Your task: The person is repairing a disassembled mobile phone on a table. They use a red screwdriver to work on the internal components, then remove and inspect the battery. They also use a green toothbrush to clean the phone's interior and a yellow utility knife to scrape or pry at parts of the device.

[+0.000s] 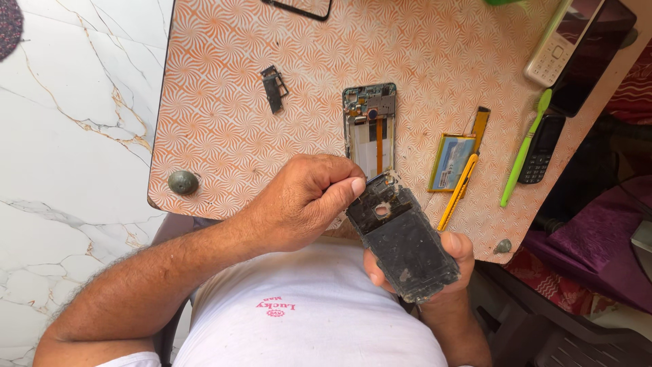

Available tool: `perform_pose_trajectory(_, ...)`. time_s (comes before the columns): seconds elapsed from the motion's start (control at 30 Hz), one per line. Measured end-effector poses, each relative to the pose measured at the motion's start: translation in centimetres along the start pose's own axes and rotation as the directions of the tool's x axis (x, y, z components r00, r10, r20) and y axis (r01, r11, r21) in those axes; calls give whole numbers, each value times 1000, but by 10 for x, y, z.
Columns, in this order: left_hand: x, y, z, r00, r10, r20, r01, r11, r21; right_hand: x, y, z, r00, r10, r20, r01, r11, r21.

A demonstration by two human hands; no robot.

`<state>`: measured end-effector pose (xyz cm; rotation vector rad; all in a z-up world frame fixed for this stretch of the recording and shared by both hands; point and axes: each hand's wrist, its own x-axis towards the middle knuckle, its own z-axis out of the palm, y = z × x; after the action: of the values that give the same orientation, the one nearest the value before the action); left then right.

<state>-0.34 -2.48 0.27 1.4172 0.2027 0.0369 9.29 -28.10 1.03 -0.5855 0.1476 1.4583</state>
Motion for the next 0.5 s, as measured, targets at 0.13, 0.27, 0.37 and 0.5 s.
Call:
perform_pose_trajectory(0.13, -2, -9, 6, 997, -74, 27, 76, 993, -90, 5, -2, 8, 1000, -6, 20, 5, 999, 41)
perform_pose_trajectory(0.27, -5, -17, 10, 996, -78, 39, 84, 983, -165, 6, 0, 12, 998, -60, -13, 59, 998, -25)
perform_pose_trajectory(0.37, -5, -20, 12, 996, -75, 42, 82, 976, -200, 2, 3, 9, 1000, -19, -17, 20, 999, 46)
perform_pose_trajectory(0.5, -4, -20, 12, 996, -85, 36, 91, 977, -192, -4, 5, 3, 998, -54, -13, 54, 999, 4)
